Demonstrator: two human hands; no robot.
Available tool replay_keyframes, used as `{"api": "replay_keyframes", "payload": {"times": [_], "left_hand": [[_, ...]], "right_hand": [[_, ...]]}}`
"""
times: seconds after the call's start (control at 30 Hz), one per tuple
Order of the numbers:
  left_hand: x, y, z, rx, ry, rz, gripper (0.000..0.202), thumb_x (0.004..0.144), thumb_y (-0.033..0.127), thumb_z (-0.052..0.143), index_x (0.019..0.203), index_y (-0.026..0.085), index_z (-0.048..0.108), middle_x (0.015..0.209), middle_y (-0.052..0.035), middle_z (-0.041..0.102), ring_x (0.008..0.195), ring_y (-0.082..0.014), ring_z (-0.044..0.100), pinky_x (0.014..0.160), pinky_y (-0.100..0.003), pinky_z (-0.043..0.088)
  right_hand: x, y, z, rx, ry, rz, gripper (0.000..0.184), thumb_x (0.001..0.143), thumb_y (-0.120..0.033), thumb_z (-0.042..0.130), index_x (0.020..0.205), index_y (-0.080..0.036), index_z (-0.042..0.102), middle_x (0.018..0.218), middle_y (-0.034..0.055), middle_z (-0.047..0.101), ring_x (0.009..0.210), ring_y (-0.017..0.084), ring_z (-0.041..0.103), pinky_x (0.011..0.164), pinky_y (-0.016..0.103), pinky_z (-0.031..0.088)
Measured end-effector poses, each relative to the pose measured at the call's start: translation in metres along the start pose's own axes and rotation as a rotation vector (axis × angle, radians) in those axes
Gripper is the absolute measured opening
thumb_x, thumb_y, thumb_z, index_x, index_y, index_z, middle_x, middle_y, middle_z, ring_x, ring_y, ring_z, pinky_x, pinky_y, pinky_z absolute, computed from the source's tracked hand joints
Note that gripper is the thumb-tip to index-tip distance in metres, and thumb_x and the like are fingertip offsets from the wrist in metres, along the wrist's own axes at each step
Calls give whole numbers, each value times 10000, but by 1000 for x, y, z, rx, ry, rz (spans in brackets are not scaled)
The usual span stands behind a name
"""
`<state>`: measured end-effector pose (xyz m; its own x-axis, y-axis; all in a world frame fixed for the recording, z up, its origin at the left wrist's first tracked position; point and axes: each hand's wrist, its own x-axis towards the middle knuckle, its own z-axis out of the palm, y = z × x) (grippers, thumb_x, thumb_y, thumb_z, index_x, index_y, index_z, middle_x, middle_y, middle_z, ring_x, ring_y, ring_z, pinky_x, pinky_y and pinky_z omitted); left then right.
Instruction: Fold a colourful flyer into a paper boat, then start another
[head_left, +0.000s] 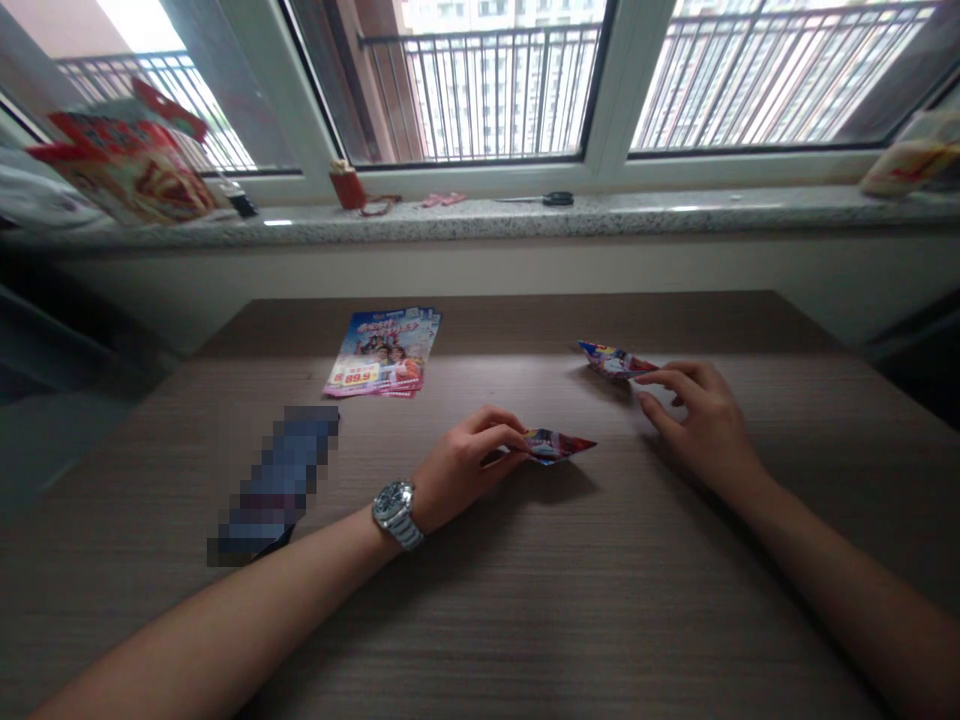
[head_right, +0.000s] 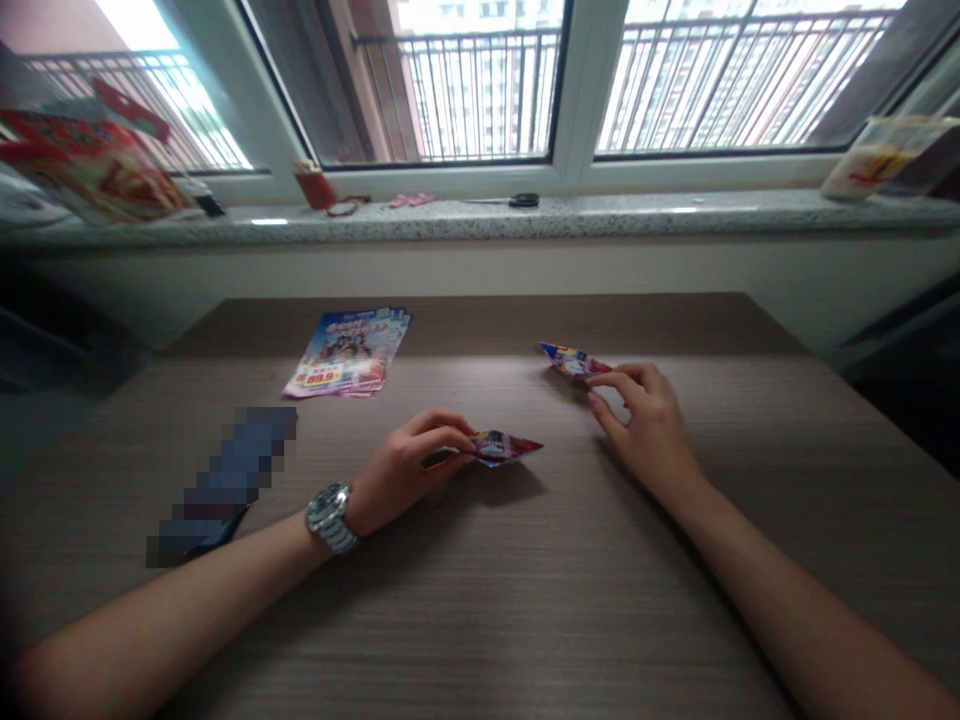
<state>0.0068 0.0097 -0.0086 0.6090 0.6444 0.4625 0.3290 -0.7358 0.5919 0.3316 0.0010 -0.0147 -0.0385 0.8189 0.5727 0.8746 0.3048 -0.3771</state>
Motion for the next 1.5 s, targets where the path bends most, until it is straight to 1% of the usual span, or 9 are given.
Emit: {"api": "replay_keyframes", "payload": {"times": [0.13, 0.2, 0.33, 0.43, 0.7, 0.97, 1.1, 1.23, 1.5], "left_hand": [[0, -1, 0, -12, -7, 3, 69, 930, 182, 655, 994, 192, 682, 1116, -68, 638, 989, -157, 660, 887, -314, 579], [-1, -2, 1, -27, -13, 0, 82, 930, 182, 655, 1007, 193, 681, 1125, -72, 632, 982, -157, 659, 879, -314, 579], [-2, -5, 1, -49, -28, -6, 112, 932, 191, 654, 1040, 200, 683, 1155, -77, 614, 995, -158, 655, 881, -315, 576], [-2, -5, 1, -47, -24, -19, 112, 924, 199, 669, 1035, 200, 689, 1159, -74, 611, 996, -157, 657, 889, -313, 570], [-2, -3, 1, -49, -29, -40, 85, 935, 168, 648, 1005, 184, 694, 1133, -73, 622, 979, -147, 660, 886, -293, 561], [0, 0, -2, -61, 23, -9, 91, 930, 140, 649, 1001, 185, 686, 1101, -61, 643, 1011, -151, 641, 922, -299, 542], [0, 2, -4, -75, 107, -2, 103, 918, 118, 661, 994, 185, 683, 1101, -58, 649, 1007, -143, 644, 926, -290, 536], [1, 3, -6, -80, 183, 9, 108, 923, 111, 656, 1000, 184, 676, 1111, -53, 649, 1018, -133, 643, 935, -284, 528], [3, 6, -8, -57, 249, 14, 92, 928, 130, 663, 1004, 179, 681, 1109, -61, 644, 1041, -140, 635, 946, -304, 528]], "right_hand": [[3, 13, 1, -54, 59, 9, 288, 930, -359, 597, 1193, -261, 663, 1217, 130, 586, 1150, 340, 577, 983, 577, 487], [4, 17, 2, -39, 26, 22, 313, 931, -344, 591, 1225, -253, 649, 1245, 134, 605, 1144, 336, 594, 956, 554, 512], [4, 15, 3, 40, -54, 78, 333, 933, -305, 578, 1254, -236, 637, 1231, 108, 674, 1031, 300, 661, 862, 479, 566], [5, 12, 3, 53, -67, 119, 310, 933, -308, 572, 1221, -228, 655, 1201, 100, 703, 974, 290, 691, 831, 464, 574], [3, 13, 2, 68, -49, 153, 242, 935, -363, 592, 1101, -222, 697, 1066, 85, 754, 848, 259, 731, 778, 414, 582], [1, 2, 0, 144, -64, 162, 234, 924, -377, 600, 1038, -208, 714, 1017, 79, 763, 823, 248, 740, 760, 384, 598], [-2, -3, 1, 207, -112, 123, 223, 924, -381, 606, 1037, -219, 709, 991, 68, 765, 842, 259, 742, 774, 406, 602], [-5, -10, 1, 241, -164, 10, 177, 943, -337, 597, 1044, -236, 702, 999, 60, 764, 884, 253, 732, 812, 412, 593], [-12, -35, -2, 332, -328, -181, 144, 974, -230, 562, 1062, -237, 676, 1041, 51, 753, 928, 202, 724, 809, 316, 592]]}}
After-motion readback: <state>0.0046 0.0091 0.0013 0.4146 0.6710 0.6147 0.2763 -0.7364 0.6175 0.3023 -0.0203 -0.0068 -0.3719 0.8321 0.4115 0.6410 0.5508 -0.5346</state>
